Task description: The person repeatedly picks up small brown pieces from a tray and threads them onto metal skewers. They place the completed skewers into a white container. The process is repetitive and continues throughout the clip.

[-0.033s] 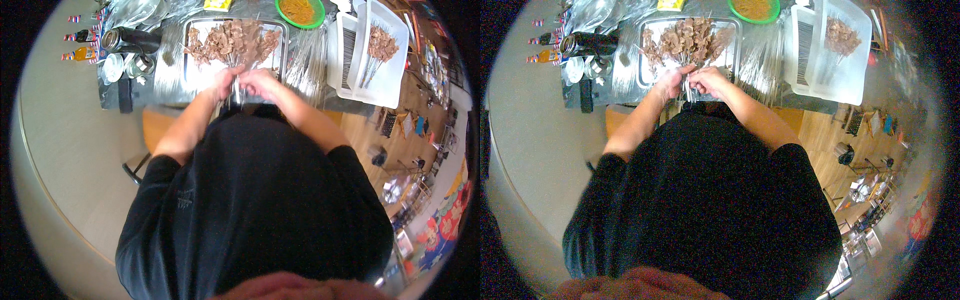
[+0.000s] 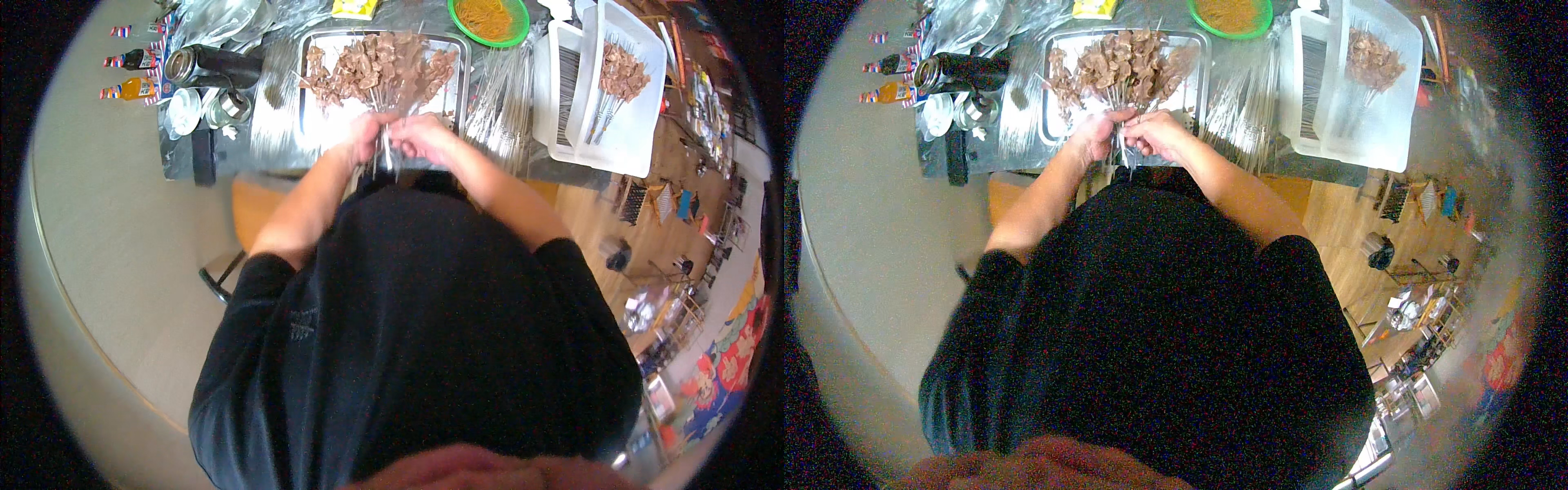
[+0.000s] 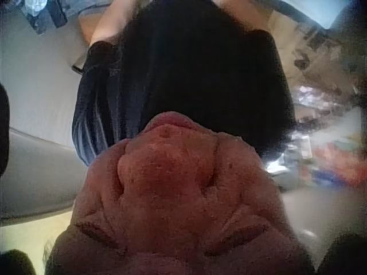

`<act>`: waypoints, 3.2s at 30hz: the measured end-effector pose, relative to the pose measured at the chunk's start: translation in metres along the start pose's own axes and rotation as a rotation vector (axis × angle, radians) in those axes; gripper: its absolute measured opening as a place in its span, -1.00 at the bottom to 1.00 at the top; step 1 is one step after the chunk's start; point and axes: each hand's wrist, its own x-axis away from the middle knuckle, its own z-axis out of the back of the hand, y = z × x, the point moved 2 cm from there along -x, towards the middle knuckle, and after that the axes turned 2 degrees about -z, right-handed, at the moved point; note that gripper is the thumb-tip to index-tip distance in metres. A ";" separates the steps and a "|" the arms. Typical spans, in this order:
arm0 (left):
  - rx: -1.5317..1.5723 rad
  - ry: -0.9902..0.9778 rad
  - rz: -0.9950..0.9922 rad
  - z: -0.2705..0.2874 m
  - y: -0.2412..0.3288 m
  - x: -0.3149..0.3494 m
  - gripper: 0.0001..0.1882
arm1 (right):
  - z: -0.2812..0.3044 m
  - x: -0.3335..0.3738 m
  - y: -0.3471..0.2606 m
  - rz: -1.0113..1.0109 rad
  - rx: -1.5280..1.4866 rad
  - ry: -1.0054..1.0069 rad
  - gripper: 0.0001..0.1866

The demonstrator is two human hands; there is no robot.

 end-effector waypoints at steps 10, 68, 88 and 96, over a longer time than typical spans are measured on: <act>-0.329 0.142 -0.199 0.026 0.006 0.043 -0.65 | 0.040 0.001 -0.001 0.102 0.284 0.193 -0.73; -0.108 -0.245 -0.705 -0.143 0.087 0.146 -0.76 | -0.035 0.174 -0.139 1.044 -0.195 0.178 -0.86; -0.201 -0.330 -0.695 -0.146 0.085 0.147 -0.70 | -0.027 0.173 -0.147 0.766 -0.336 -0.057 -0.85; -0.286 -0.334 -0.741 -0.152 0.087 0.150 -0.69 | -0.029 0.179 -0.147 0.825 -0.344 -0.004 -0.88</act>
